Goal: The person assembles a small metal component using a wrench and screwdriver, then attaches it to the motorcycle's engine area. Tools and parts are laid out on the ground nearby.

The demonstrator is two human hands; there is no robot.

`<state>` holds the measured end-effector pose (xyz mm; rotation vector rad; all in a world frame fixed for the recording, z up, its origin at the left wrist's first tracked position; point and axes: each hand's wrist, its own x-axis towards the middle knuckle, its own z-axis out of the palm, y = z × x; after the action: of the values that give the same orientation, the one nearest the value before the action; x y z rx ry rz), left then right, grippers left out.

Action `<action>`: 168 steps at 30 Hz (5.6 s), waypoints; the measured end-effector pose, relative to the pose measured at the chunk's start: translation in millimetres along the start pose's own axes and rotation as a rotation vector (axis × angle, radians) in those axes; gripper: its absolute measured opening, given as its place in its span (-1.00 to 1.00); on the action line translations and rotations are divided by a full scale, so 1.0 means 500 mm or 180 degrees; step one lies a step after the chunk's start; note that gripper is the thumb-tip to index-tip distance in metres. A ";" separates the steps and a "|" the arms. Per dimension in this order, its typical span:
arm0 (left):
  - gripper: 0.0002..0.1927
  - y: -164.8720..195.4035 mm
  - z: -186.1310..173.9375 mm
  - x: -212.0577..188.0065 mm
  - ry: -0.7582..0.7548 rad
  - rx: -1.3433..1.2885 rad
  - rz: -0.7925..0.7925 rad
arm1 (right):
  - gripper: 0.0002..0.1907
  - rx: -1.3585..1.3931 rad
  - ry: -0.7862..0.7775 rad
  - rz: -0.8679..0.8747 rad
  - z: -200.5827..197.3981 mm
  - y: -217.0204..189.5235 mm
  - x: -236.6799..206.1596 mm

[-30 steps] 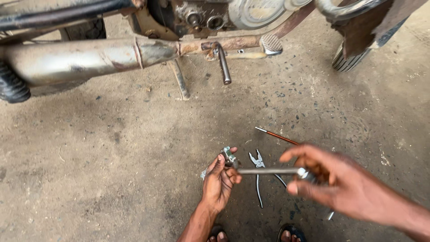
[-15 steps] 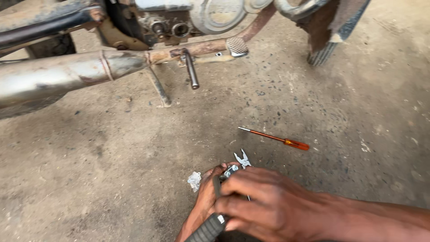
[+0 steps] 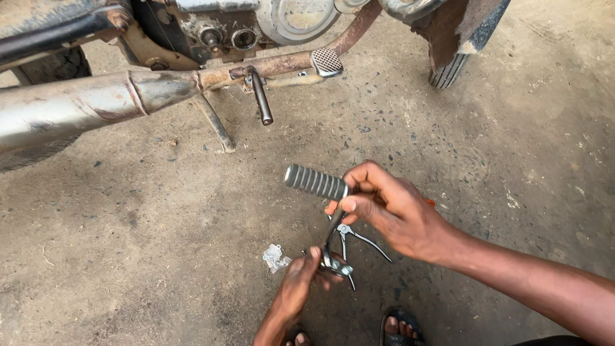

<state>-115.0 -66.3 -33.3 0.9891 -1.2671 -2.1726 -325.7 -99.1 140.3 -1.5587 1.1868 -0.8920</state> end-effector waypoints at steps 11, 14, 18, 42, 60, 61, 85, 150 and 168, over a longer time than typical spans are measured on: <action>-0.81 0.003 0.035 -0.020 0.0119 -0.0189 0.0457 | -0.62 -0.0715 -0.0079 0.0207 -0.016 0.068 -0.029; -0.80 -0.002 0.021 -0.022 0.0241 -0.0173 0.0695 | -0.58 -0.0940 -0.0894 0.0757 0.009 0.096 -0.052; -0.79 -0.007 0.020 -0.017 0.0629 -0.0809 0.0653 | -0.59 -0.1175 -0.1546 0.1135 0.053 0.113 -0.073; -0.58 0.084 -0.076 -0.100 0.0398 -0.2243 0.2867 | -0.71 0.1179 -0.1897 0.1515 0.067 0.184 -0.085; -0.76 0.110 -0.033 -0.124 0.2106 -0.1978 0.2939 | -0.75 -0.0934 -0.1500 0.0252 0.110 0.144 -0.082; -0.77 0.117 -0.026 -0.126 0.2215 -0.1898 0.3000 | -0.75 -0.0995 -0.1478 0.0248 0.112 0.146 -0.086; -0.84 0.129 -0.066 -0.140 0.2470 -0.2312 0.2618 | -0.74 -0.0754 -0.1421 0.0595 0.152 0.129 -0.112; -0.76 0.852 -0.012 0.100 0.1744 0.1438 0.3333 | -0.37 -0.1010 0.0585 -0.1210 -0.038 -0.259 0.319; -0.69 0.863 -0.101 0.202 0.1270 0.2034 0.3639 | -0.86 -0.0961 0.1696 -0.1109 -0.006 -0.204 0.502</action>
<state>-136.0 -372.2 291.0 0.5745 -1.7300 -0.6877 -234.5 -334.2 240.0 -1.8717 1.4967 -1.4777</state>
